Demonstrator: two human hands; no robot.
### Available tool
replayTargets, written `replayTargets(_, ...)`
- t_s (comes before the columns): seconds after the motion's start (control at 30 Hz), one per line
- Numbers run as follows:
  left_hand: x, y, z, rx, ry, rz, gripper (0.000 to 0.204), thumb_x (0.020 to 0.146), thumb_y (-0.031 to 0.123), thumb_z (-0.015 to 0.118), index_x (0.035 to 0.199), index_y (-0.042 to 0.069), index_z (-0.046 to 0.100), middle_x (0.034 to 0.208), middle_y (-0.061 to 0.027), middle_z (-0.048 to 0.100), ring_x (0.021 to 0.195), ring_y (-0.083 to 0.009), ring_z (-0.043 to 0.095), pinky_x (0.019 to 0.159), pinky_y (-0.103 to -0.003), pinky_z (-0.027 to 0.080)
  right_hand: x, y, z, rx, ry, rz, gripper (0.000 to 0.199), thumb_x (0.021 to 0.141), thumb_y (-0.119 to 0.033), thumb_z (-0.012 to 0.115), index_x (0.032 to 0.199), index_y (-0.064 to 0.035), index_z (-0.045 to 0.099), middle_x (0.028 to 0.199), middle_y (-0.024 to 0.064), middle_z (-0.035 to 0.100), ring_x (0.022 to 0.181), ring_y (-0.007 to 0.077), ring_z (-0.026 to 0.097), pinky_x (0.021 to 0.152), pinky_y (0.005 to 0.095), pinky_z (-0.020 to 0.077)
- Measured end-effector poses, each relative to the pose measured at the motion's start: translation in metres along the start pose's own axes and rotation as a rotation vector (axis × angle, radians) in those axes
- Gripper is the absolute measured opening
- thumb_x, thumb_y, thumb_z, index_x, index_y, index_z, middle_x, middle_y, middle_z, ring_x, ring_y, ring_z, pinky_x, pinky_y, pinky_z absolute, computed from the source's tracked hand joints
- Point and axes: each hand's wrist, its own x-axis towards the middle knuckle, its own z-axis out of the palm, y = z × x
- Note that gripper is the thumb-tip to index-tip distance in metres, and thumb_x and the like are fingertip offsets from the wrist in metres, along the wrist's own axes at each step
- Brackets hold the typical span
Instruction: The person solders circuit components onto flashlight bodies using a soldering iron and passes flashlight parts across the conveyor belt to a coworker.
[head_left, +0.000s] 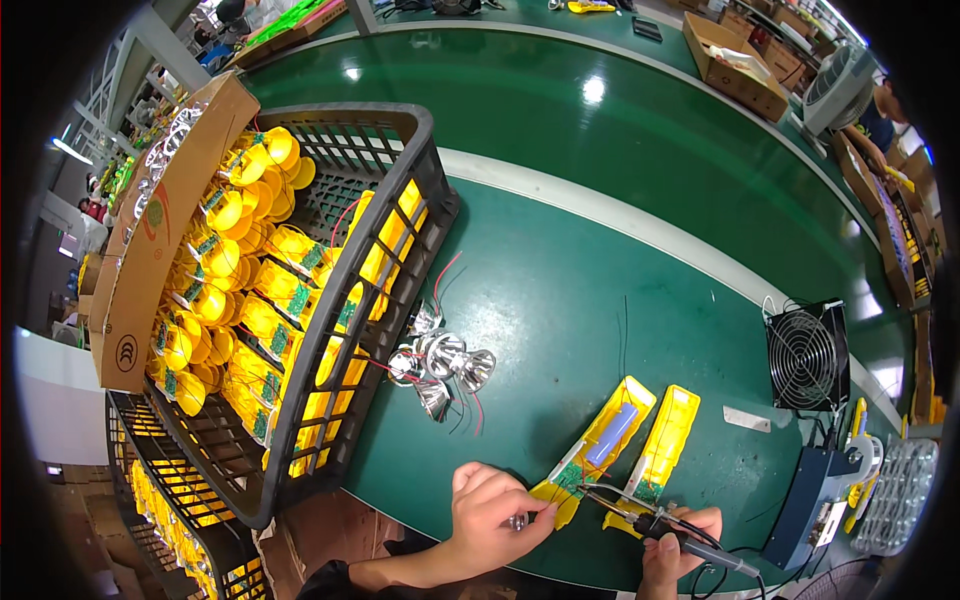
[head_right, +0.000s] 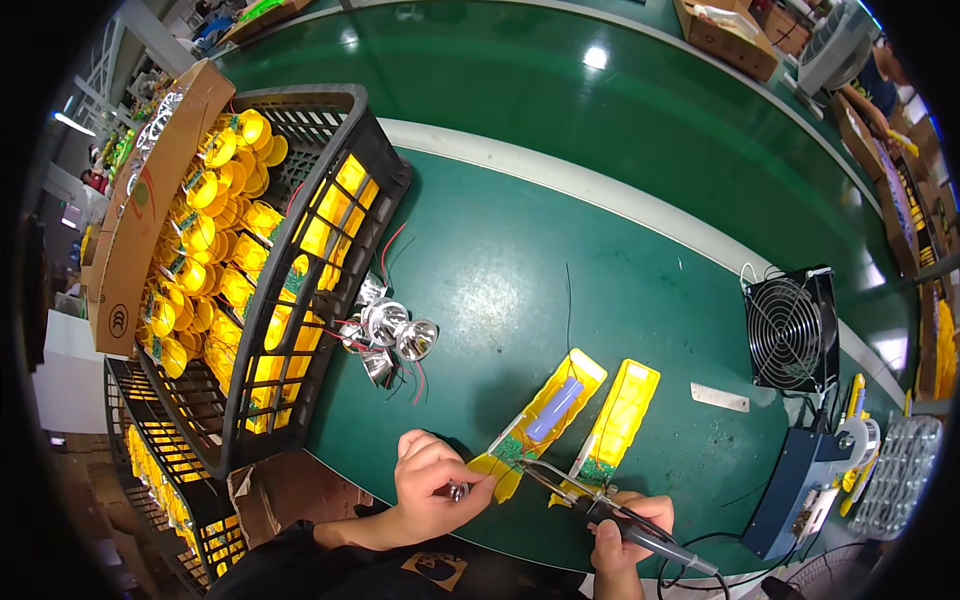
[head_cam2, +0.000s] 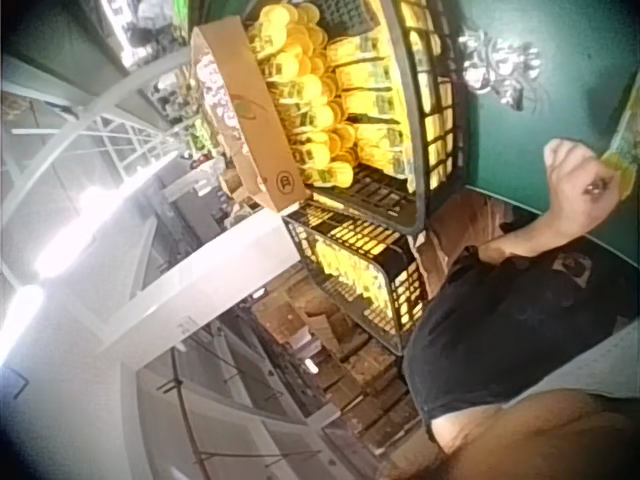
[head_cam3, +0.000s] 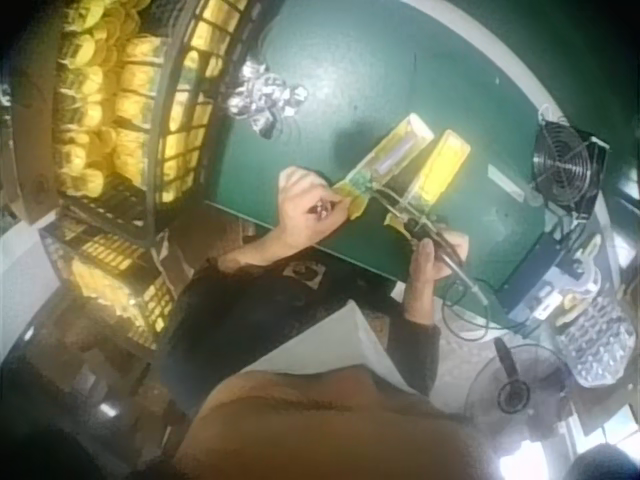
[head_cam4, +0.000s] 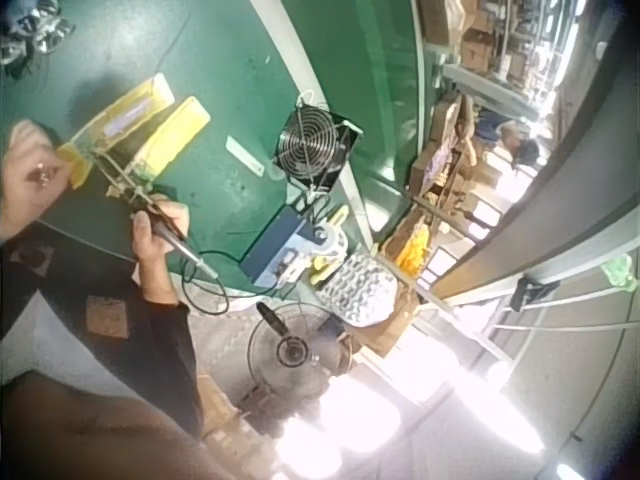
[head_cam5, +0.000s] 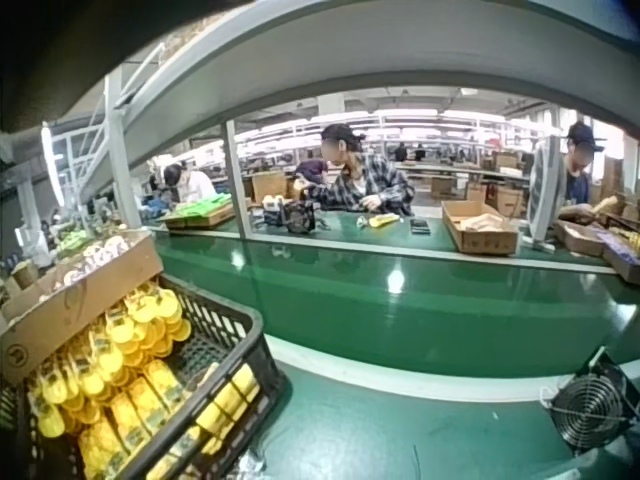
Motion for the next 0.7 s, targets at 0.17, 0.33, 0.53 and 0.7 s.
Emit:
replayTargets(0.17,0.0021,-0.0005,0.0009,-0.007,-0.009,0.002,0.018,0.054,0.006,0.072,0.060,0.012,0.057,0.057,0.0040,0.046,0.056,-0.0141,0.046,0.064,-0.030,0.030,0.0017,-0.0011,-0.0015,-0.013,-0.017,0.031,0.043,0.071,-0.031,0.068,0.080,-0.0034,0.036,0.060,0.0029,0.045,0.043,0.0060,0.043,0.040,0.0142,0.0357)
replayTargets(0.33,0.0031,-0.0028,0.0021,-0.020,0.020,0.050,0.018,0.050,0.003,0.073,0.058,0.011,0.059,0.055,0.0047,0.043,0.051,-0.0128,0.041,0.060,-0.028,0.028,0.0023,0.0021,-0.0025,0.000,-0.027,-0.008,0.040,0.072,-0.027,0.067,0.082,-0.0021,0.036,0.060,0.0056,0.046,0.042,0.0071,0.043,0.041,0.0163,0.0369)
replayTargets(0.53,0.0022,-0.0027,0.0021,-0.023,0.019,0.056,0.018,0.050,0.003,0.072,0.059,0.011,0.060,0.055,0.0048,0.043,0.051,-0.0127,0.041,0.061,-0.029,0.028,0.0019,0.0033,-0.0035,-0.003,-0.060,-0.046,0.039,0.073,-0.024,0.066,0.083,-0.0011,0.036,0.059,0.0083,0.048,0.042,0.0082,0.044,0.041,0.0185,0.0388)
replayTargets(0.7,0.0014,-0.0025,0.0025,-0.013,0.016,0.052,0.017,0.050,0.003,0.072,0.059,0.012,0.060,0.055,0.0047,0.043,0.053,-0.0132,0.041,0.062,-0.029,0.028,0.0018,0.0038,-0.0053,-0.011,-0.083,-0.046,0.038,0.073,-0.023,0.065,0.083,-0.0013,0.036,0.059,0.0079,0.048,0.043,0.0082,0.045,0.041,0.0187,0.0393)
